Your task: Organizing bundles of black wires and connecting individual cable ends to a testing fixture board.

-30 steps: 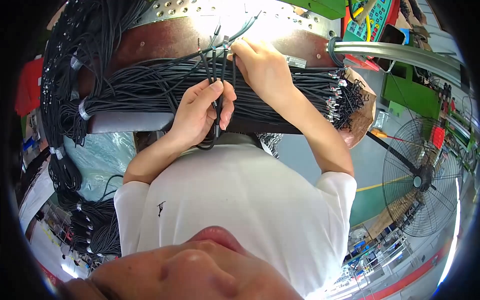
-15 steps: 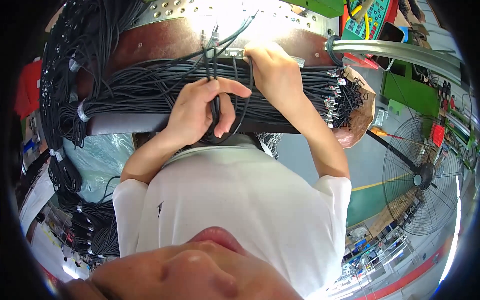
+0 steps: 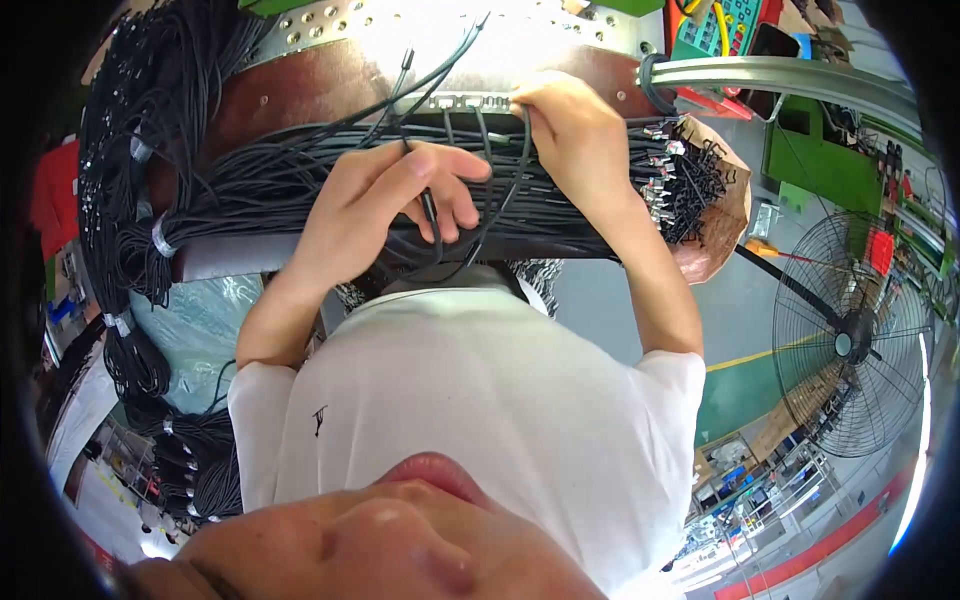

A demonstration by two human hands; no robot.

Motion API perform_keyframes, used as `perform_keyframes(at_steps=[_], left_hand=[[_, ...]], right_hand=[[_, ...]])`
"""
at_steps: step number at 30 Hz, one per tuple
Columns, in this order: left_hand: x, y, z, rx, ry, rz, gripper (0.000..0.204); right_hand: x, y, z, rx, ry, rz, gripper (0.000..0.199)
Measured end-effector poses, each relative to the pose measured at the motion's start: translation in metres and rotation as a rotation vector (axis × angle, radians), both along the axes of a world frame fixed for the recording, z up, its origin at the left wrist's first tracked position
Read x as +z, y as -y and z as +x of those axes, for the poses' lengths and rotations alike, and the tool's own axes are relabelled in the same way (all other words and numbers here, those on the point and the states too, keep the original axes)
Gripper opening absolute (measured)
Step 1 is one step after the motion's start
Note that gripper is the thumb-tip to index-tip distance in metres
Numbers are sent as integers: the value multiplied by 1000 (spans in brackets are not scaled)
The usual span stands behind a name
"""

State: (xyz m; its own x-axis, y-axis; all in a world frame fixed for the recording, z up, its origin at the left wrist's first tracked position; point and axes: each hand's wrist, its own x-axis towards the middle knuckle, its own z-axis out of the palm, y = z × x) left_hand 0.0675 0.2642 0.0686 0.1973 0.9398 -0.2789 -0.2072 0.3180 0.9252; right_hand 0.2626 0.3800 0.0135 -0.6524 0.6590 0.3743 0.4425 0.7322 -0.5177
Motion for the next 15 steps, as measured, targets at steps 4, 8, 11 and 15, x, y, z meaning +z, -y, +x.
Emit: perform_keyframes(at_steps=[4,8,11,15], left_hand=[[-6,-14,4,-201,99,-194,39],[-14,-20,11,-240,79,-242,41],[-17,-22,15,-245,59,-257,43],[-17,-27,15,-255,138,-305,44]], right_hand=[[6,0,-2,-4,94,-138,14],[17,-3,-3,23,268,-104,14],[19,0,-6,22,357,-61,18],[14,-5,2,37,304,39,20]])
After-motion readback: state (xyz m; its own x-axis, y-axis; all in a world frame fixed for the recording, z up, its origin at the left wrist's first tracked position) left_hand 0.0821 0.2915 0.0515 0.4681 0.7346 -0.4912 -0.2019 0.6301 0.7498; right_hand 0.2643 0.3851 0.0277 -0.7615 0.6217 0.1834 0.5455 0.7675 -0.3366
